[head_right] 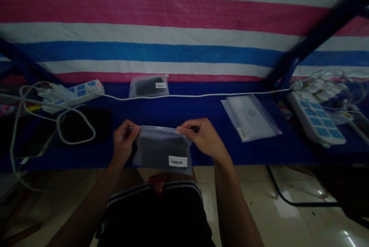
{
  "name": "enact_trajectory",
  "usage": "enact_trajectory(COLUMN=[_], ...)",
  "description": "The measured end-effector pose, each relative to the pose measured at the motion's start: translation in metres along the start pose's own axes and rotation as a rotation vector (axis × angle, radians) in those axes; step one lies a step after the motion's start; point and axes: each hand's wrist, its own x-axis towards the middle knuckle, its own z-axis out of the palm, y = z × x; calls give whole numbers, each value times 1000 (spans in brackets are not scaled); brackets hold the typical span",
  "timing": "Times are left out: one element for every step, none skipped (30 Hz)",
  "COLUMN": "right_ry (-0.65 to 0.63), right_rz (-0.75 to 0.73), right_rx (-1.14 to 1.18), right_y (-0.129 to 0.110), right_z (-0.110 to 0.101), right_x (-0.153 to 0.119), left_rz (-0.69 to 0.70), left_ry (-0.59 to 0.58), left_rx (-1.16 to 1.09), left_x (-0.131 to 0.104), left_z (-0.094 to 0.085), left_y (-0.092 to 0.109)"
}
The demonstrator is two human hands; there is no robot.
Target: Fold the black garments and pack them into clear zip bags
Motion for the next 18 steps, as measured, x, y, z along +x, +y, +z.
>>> enact_trajectory(right_ry=[20, 56, 95, 118, 115, 93, 59, 22, -17, -43, -43, -13, 37, 99, 160, 218, 266, 304], right_rz=[4, 10, 19, 30, 43, 56, 69, 82, 95, 105, 112, 113, 108, 97, 84, 72, 64, 59], right_rx=[5, 14, 35, 75, 133, 193, 241, 271, 280, 275, 266, 257, 252, 251, 252, 252, 247, 240], right_y=[-1, -1, -1, 1, 2, 5, 8, 12, 16, 19, 22, 25, 27, 28, 28, 28, 28, 28], right_z=[1, 3, 5, 7, 9, 11, 12, 14, 16, 17, 18, 20, 21, 23, 24, 25, 26, 27], right_x=[1, 1, 2, 2, 3, 3, 4, 4, 4, 3, 3, 2, 2, 1, 1, 1, 1, 1], left_rz=[3, 4, 3, 2, -1, -7, -16, -25, -33, -37, -37, -34, -30, -24, -18, -13, -6, -1], left_ry=[4, 7, 13, 24, 41, 60, 80, 97, 111, 117, 115, 110, 103, 99, 97, 97, 100, 101], left_rx=[-6, -9, -9, -8, -6, -5, -2, 0, 3, 9, 18, 29, 43, 59, 75, 91, 106, 117], left_x=[0, 0, 1, 1, 1, 1, 2, 2, 2, 2, 2, 2, 2, 2, 2, 1, 1, 1], left_z=[0, 0, 0, 0, 0, -1, -1, -1, -1, 0, 0, 1, 1, 2, 3, 4, 4, 5], left_y=[0, 0, -1, -1, -2, -3, -4, -4, -5, -6, -7, -8, -8, -8, -8, -8, -8, -7])
